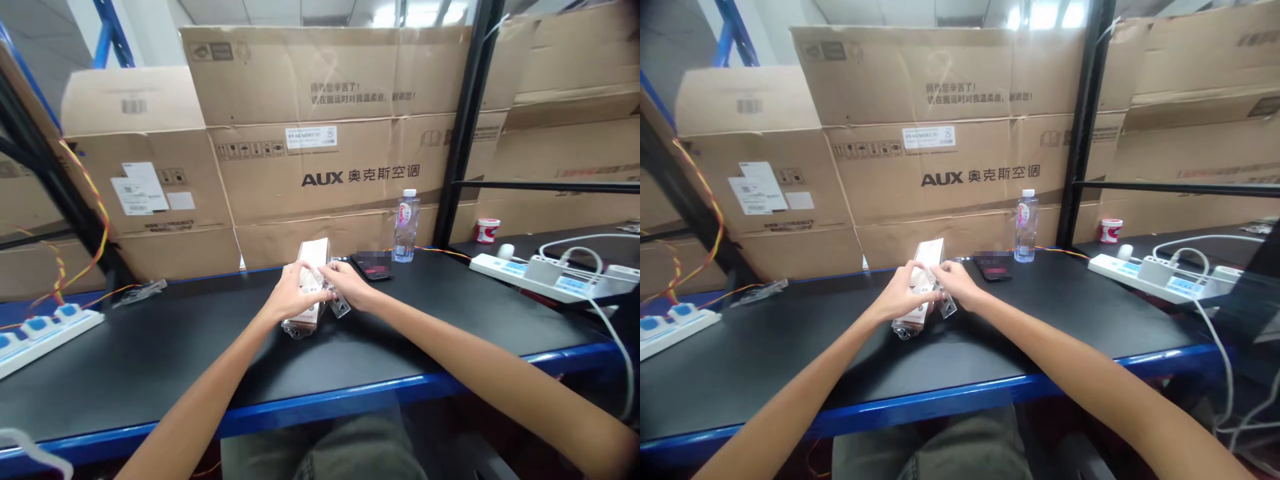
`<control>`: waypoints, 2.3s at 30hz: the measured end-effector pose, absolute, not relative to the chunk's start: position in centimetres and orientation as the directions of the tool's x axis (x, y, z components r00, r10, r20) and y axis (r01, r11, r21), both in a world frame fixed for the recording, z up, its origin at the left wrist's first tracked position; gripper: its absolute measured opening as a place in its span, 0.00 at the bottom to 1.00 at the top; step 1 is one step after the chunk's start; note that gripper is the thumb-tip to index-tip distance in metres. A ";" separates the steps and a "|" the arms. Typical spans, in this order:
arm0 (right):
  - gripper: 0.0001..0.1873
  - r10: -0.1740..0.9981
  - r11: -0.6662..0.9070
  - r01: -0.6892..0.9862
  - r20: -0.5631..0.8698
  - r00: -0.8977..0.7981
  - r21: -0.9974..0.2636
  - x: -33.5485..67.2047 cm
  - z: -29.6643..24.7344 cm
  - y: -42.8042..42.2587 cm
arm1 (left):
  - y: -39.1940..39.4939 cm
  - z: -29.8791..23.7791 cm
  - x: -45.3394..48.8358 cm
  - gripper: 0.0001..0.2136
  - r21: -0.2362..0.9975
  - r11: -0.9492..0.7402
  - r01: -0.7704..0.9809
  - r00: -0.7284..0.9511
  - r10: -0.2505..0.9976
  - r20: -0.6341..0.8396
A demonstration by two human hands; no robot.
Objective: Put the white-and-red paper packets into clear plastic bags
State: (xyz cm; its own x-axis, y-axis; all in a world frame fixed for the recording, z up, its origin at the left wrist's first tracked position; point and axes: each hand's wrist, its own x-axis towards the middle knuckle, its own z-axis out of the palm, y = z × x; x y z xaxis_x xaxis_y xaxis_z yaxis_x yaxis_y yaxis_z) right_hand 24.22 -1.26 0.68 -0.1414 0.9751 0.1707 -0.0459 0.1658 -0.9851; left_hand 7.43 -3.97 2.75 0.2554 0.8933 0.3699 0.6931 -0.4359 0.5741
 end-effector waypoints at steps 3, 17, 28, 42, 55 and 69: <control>0.07 0.969 0.114 -0.148 0.143 -0.203 -0.982 24.5 2.0 -2.0 | -3.4 2.9 7.2 0.31 0.644 -0.414 0.643 0.176 0.899 0.402; 0.16 0.913 0.243 -0.186 0.289 -0.288 -0.952 24.8 2.2 -1.7 | -2.7 2.9 6.6 0.27 0.836 -0.334 0.436 0.145 0.943 0.301; 0.16 0.889 0.200 -0.223 0.273 -0.369 -0.954 25.1 4.0 -3.1 | -3.5 4.0 6.1 0.22 0.999 -0.037 -0.038 0.324 0.945 0.047; 0.15 0.906 0.174 -0.377 0.298 -0.300 -0.910 25.6 4.6 -2.9 | -4.0 4.4 6.5 0.20 0.996 0.021 -0.090 0.380 0.925 0.015; 0.18 0.945 0.112 -0.283 0.190 -0.267 -0.953 25.4 2.8 -1.7 | -3.8 4.1 6.6 0.27 0.877 -0.402 0.264 0.249 0.907 0.340; 0.10 0.950 0.297 -0.070 0.302 -0.075 -0.952 26.1 2.0 0.2 | -2.4 2.7 6.5 0.17 0.729 -0.571 0.377 0.194 0.818 0.541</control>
